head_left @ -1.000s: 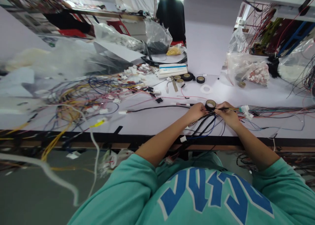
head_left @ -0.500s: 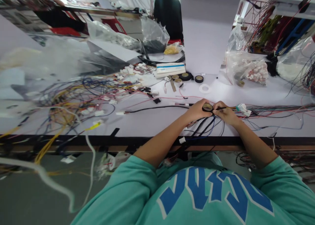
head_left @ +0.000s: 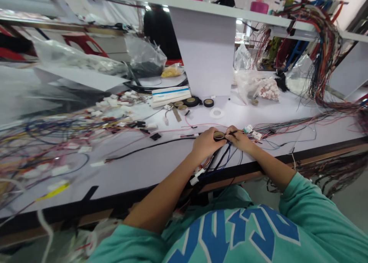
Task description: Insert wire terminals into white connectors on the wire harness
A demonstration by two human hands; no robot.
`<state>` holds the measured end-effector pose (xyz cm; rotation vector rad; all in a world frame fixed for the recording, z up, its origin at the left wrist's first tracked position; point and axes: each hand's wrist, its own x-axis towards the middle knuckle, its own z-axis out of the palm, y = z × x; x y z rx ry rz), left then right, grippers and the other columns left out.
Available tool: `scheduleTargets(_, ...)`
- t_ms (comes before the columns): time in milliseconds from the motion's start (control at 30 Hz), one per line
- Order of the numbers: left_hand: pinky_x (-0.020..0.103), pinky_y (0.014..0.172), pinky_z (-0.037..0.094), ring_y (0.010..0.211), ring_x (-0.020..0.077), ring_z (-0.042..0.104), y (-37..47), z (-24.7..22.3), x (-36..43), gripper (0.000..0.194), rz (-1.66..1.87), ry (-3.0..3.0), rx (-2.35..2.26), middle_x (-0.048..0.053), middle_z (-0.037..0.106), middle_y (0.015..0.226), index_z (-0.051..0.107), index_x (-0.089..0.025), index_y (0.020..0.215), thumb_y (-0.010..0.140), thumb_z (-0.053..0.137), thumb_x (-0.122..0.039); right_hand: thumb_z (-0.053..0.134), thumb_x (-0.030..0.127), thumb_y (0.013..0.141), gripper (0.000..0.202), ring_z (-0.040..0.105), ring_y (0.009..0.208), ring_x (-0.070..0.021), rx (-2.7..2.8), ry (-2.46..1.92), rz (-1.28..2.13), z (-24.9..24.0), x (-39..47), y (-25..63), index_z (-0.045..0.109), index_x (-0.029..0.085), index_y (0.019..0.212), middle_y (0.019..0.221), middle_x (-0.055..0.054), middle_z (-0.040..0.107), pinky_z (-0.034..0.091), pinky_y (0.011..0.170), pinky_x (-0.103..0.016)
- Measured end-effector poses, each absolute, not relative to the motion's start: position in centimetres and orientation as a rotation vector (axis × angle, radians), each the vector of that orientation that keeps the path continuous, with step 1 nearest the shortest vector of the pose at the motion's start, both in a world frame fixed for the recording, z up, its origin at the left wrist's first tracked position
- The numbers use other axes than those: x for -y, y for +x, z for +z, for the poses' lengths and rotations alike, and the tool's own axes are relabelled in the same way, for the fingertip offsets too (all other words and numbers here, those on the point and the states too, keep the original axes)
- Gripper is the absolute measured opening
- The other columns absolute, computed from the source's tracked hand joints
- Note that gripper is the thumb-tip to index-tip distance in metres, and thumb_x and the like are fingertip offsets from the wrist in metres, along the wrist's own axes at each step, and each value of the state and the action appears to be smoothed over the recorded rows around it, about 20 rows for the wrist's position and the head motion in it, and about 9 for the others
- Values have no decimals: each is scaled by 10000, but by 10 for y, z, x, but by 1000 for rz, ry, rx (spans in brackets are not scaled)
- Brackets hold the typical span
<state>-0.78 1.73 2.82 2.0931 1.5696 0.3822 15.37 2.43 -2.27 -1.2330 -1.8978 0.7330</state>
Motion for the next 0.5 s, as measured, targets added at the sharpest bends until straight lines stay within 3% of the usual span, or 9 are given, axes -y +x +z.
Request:
scheduleTargets(233, 338, 746, 424, 969, 285, 578, -1, 39, -15, 353, 359, 2222, -1659, 114, 644, 1014, 557, -181, 931, 699, 530, -445, 526, 453, 736, 290, 440, 640, -119, 1736, -1185, 817, -22, -30, 155, 437, 209, 607, 673, 16, 432, 402, 646, -275)
scheduleTargets(400, 304, 691, 412, 889, 252, 594, 0, 43, -23, 343, 364, 2098, -1647, 65, 655, 910, 555, -194, 836, 645, 567, -479, 572, 493, 673, 322, 359, 505, -89, 1513, -1227, 1033, -25, -32, 154, 407, 217, 662, 531, 76, 361, 314, 513, -238)
scheduleTargets(500, 293, 663, 402, 844, 243, 597, 5, 46, -20, 359, 357, 2030, -1676, 49, 647, 855, 544, -195, 824, 634, 574, -498, 618, 505, 624, 370, 366, 480, -79, 1389, -1245, 1087, -25, -33, 150, 386, 217, 649, 504, 86, 392, 301, 500, -231)
